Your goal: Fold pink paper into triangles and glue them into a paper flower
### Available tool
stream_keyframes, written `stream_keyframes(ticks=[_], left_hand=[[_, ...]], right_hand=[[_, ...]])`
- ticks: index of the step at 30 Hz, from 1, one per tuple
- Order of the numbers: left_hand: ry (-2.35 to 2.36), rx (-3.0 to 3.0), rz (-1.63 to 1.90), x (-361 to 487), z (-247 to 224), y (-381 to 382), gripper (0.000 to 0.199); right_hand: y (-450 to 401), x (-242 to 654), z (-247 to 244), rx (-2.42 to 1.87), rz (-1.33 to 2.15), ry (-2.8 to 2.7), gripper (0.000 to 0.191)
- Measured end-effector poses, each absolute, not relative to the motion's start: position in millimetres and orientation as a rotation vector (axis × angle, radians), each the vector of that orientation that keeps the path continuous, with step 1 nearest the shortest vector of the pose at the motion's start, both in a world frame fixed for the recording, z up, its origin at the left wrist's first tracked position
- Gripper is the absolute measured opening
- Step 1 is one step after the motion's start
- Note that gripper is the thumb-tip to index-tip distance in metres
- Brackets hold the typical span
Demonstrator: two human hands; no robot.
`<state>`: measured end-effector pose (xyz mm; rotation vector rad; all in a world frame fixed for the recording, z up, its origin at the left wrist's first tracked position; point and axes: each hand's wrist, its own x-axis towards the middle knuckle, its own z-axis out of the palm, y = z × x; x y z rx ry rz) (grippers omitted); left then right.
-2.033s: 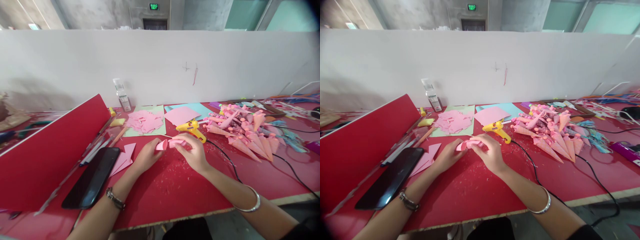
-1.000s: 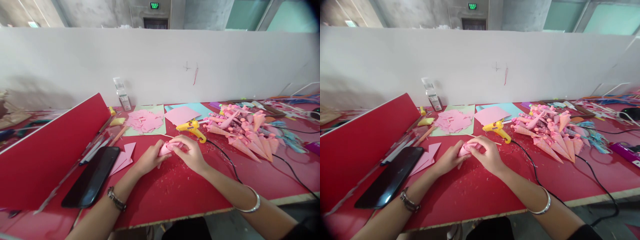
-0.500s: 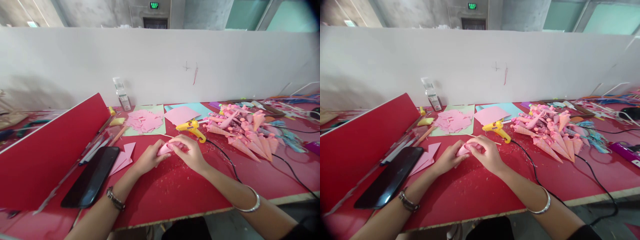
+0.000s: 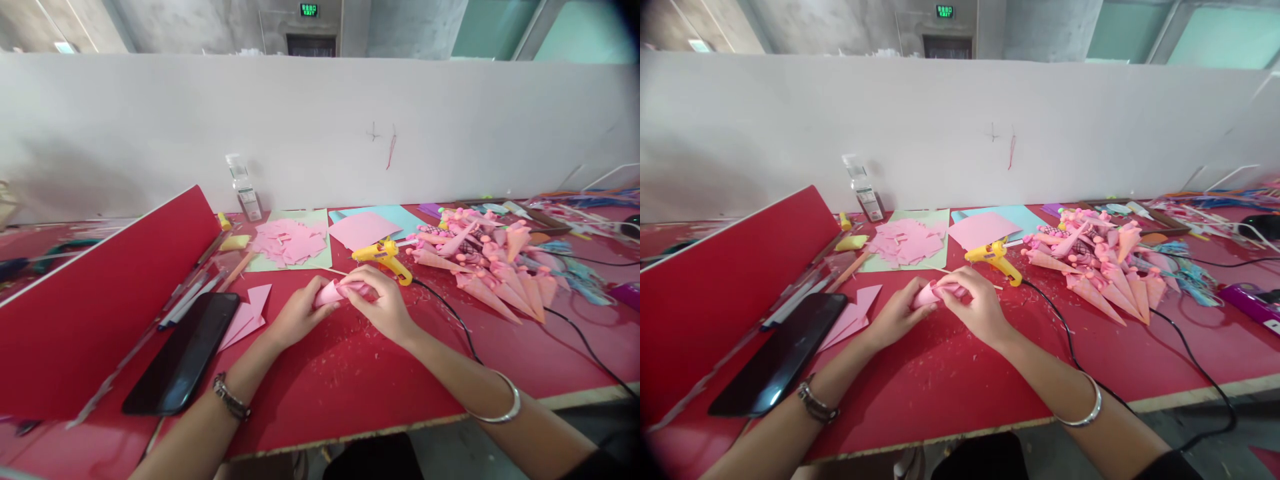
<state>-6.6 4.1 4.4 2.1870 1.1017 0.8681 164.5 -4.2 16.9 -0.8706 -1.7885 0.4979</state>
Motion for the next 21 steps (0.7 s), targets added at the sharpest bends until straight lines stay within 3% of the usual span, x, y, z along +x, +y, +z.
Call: stream_keyframes(ticks=[9, 21], left_hand=[[1.303, 2.408, 0.787, -10.6, -0.3, 5.0, 0.030], [1.387, 2.565, 0.649, -9.8, 4.0, 2.6, 0.026]], right_hand=[[-3.6, 165.2, 14.6, -0.915, 0.478, -1.782, 0.006], [-5.8, 165.9, 15.5, -0.869, 0.419, -1.811, 0.006]])
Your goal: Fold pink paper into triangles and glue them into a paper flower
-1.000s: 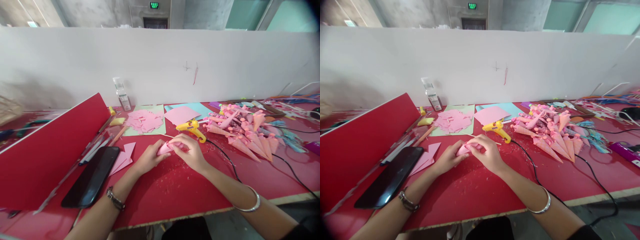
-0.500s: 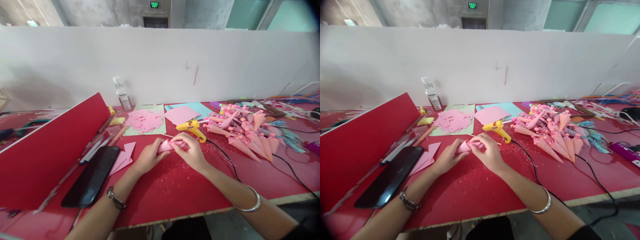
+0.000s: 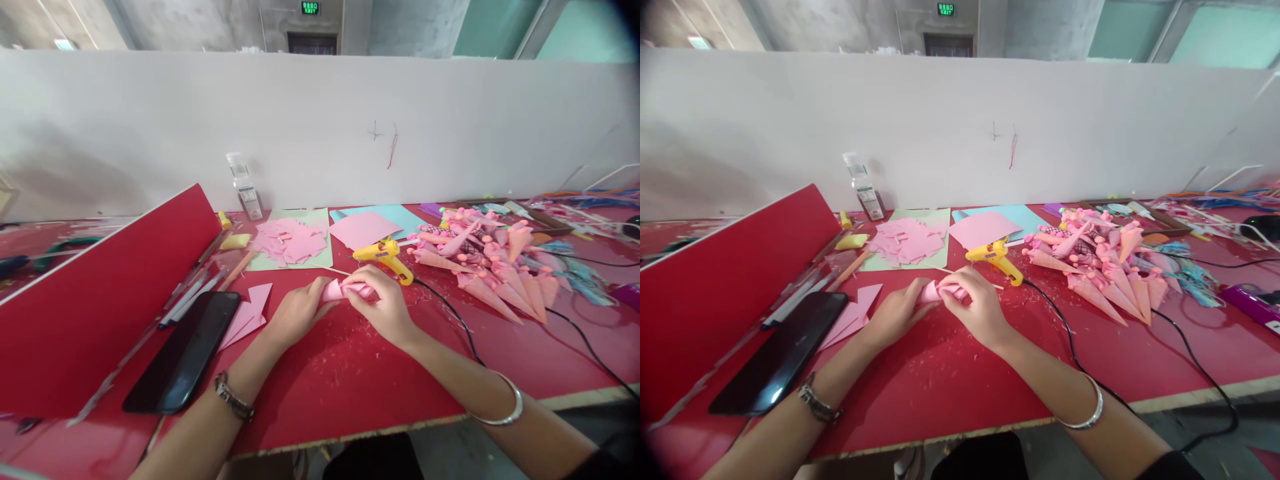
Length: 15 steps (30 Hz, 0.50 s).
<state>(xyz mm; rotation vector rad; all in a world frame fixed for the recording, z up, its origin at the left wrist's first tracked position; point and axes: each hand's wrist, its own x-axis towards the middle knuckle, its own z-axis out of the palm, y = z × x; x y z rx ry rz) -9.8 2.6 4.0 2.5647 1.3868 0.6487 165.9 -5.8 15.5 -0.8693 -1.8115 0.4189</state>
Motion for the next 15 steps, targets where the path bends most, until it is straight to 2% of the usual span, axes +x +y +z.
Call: stream_keyframes(ticks=[15], left_hand=[[1.135, 2.264, 0.798, -3.4, 2.6, 4.2, 0.011]], right_hand=[[-9.0, 165.8, 13.8, -0.797, 0.330, -1.857, 0.024]])
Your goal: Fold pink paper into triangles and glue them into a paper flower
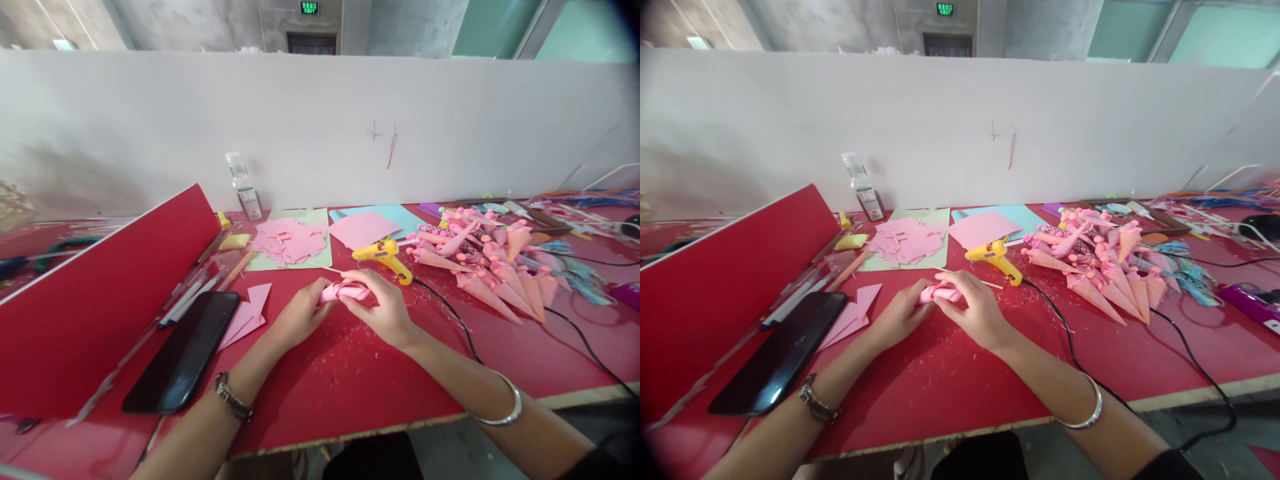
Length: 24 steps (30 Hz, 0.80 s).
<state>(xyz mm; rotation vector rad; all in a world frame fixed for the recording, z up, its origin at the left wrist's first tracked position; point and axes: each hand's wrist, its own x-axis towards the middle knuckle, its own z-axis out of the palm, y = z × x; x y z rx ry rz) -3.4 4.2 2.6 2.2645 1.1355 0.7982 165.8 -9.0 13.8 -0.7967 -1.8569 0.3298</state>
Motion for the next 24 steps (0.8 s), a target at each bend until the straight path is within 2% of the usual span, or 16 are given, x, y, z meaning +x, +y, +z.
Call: stream_keyframes(ticks=[6, 24], left_hand=[[1.169, 2.239, 0.830, -3, 4, 4, 0.006], [1.266, 2.545, 0.764, -13, 3, 7, 0.008]], right_hand=[[-9, 166, 16, -0.765, 0.379, -1.872, 0.015], [-8, 166, 19, -0.740, 0.490, -1.839, 0.012]])
